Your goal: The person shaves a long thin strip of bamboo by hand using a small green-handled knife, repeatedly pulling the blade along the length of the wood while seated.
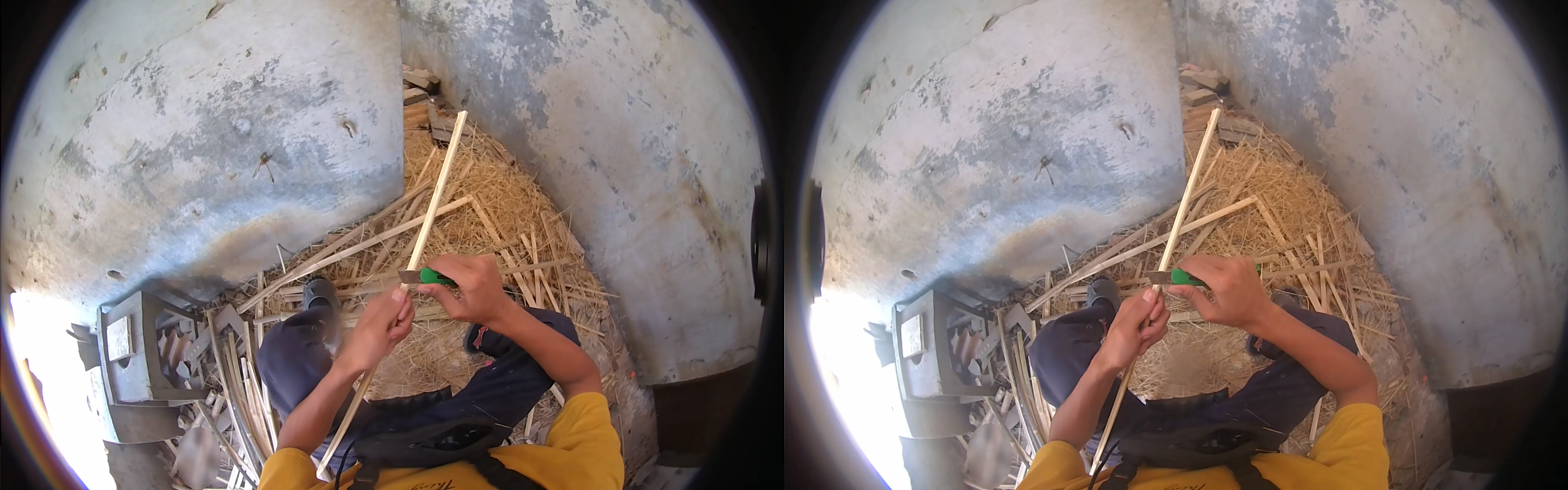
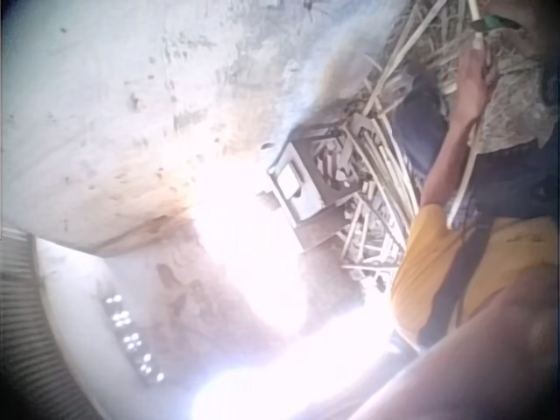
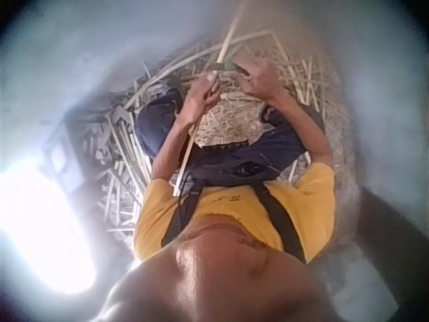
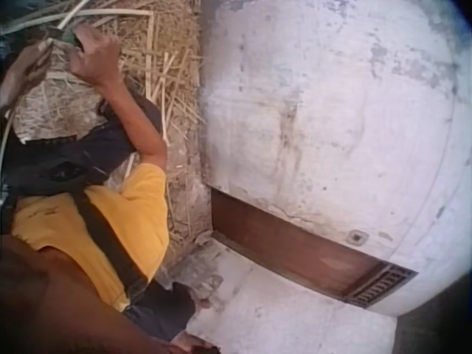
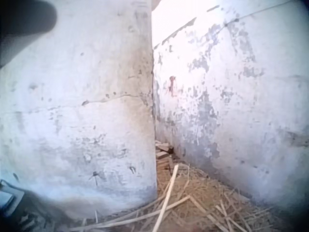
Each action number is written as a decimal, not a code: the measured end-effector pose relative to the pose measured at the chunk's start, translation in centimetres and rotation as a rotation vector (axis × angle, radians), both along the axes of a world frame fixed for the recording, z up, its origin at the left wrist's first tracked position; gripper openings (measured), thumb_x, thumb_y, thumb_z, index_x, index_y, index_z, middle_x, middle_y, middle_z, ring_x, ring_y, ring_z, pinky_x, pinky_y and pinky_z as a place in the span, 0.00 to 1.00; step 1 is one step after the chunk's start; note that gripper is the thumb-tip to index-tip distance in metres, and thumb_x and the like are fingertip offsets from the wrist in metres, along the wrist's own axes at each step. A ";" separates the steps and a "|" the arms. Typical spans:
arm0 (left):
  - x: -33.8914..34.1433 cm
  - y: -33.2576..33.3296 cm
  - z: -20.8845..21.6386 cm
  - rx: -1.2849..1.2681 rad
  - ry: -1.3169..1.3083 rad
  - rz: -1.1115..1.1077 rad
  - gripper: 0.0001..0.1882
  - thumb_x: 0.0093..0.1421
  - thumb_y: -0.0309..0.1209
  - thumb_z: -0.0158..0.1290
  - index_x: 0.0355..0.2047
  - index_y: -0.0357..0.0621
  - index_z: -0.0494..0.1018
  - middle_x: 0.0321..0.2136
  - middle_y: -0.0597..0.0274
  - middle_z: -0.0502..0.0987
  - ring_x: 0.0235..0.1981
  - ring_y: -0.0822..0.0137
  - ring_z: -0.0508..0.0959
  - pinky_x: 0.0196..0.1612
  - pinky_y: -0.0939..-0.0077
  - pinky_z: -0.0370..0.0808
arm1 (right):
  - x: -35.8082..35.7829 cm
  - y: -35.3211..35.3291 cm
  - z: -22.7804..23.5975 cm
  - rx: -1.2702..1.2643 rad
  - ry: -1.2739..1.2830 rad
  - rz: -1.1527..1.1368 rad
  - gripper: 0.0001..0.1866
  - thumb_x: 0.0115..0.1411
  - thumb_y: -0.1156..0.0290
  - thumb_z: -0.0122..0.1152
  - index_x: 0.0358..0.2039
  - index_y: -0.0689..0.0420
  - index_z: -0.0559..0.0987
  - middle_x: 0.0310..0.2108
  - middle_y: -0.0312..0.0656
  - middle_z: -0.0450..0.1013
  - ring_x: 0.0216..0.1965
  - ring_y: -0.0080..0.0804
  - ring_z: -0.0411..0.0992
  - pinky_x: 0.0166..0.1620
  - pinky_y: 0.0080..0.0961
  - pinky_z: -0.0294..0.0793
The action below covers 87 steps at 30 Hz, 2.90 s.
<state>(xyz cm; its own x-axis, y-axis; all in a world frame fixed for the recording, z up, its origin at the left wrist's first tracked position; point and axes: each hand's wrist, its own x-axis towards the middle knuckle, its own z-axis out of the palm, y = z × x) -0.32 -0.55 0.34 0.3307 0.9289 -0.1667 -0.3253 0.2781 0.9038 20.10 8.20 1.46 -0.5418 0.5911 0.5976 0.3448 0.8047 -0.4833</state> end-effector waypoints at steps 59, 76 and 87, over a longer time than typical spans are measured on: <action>-0.1 -0.5 -2.0 0.252 0.436 0.197 0.18 0.81 0.39 0.39 0.34 0.44 0.67 0.18 0.73 0.65 0.15 0.82 0.62 0.19 0.83 0.60 | 2.5 3.8 -1.5 -0.134 -0.048 0.075 0.19 0.69 0.52 0.63 0.39 0.57 0.79 0.25 0.42 0.76 0.23 0.36 0.76 0.27 0.32 0.73; 0.1 -0.2 -1.3 0.275 0.482 0.208 0.19 0.80 0.39 0.39 0.34 0.41 0.66 0.18 0.68 0.65 0.19 0.75 0.63 0.25 0.75 0.63 | 0.4 1.5 -2.3 -0.042 -0.091 0.141 0.15 0.67 0.57 0.67 0.39 0.57 0.81 0.29 0.43 0.79 0.26 0.43 0.79 0.28 0.35 0.76; 0.1 -0.5 -1.5 0.200 0.440 0.157 0.22 0.81 0.44 0.37 0.30 0.44 0.65 0.18 0.71 0.64 0.18 0.78 0.62 0.23 0.78 0.60 | 0.1 0.9 -2.5 0.043 -0.058 0.079 0.14 0.64 0.58 0.70 0.37 0.58 0.81 0.25 0.41 0.77 0.22 0.43 0.77 0.25 0.35 0.74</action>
